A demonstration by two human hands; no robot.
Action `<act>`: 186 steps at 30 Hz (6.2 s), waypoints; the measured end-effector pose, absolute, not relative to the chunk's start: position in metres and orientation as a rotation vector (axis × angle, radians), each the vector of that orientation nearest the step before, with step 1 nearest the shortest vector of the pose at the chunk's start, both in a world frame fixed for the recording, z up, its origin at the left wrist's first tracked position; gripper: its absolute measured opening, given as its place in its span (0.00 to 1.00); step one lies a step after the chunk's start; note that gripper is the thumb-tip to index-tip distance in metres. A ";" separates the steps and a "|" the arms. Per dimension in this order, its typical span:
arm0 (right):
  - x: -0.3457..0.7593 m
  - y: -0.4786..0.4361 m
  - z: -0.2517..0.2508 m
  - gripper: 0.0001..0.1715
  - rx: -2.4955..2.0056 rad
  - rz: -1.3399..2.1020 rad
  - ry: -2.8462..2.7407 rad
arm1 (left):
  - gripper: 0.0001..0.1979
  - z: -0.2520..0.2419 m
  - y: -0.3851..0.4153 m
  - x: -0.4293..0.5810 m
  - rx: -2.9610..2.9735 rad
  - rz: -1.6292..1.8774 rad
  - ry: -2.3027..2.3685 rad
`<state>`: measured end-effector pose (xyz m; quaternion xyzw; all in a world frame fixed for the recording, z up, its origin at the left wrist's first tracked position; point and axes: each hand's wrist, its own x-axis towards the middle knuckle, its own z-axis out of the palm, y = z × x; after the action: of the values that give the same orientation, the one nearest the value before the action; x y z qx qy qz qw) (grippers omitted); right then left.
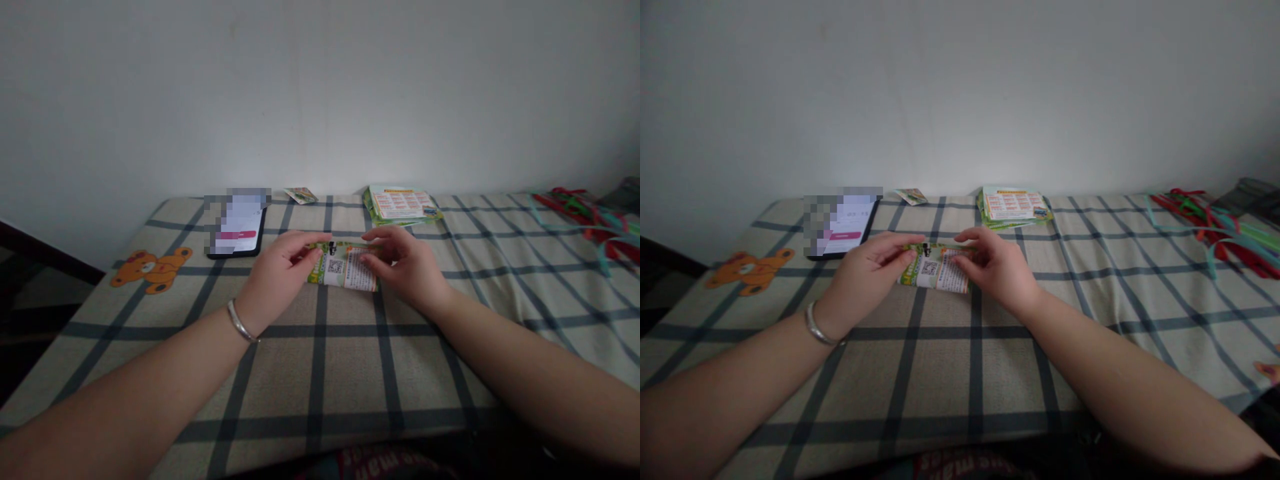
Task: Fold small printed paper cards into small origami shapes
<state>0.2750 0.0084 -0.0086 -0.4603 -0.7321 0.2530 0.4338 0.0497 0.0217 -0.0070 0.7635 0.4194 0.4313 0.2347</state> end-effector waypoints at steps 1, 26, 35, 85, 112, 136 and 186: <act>0.275 0.009 -0.009 0.18 -1.167 0.646 -1.807 | 0.13 -0.008 0.022 0.049 2.080 1.193 1.164; 0.274 0.010 -0.010 0.13 -1.101 0.790 -1.727 | 0.11 -0.010 0.020 0.052 1.759 1.255 1.135; 0.270 0.011 -0.008 0.11 -1.077 0.829 -1.645 | 0.11 -0.009 0.020 0.052 1.756 1.204 1.118; 0.273 0.020 -0.006 0.05 -1.501 0.254 -2.194 | 0.06 -0.005 0.033 0.045 2.640 0.636 1.402; 0.274 0.022 -0.005 0.12 -1.179 0.126 -2.458 | 0.08 0.001 0.027 0.049 2.818 0.558 1.339; 0.267 0.008 0.004 0.12 -1.285 0.014 -2.478 | 0.13 0.013 0.009 0.051 3.032 0.283 1.331; 0.273 0.005 -0.003 0.13 -0.762 0.040 -2.740 | 0.11 0.004 0.028 0.033 2.742 0.366 0.675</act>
<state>0.2725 0.0055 -0.0026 -0.2648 -0.9528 0.0139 0.1481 0.0334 0.0282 0.0039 0.9526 0.2344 0.1270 0.1465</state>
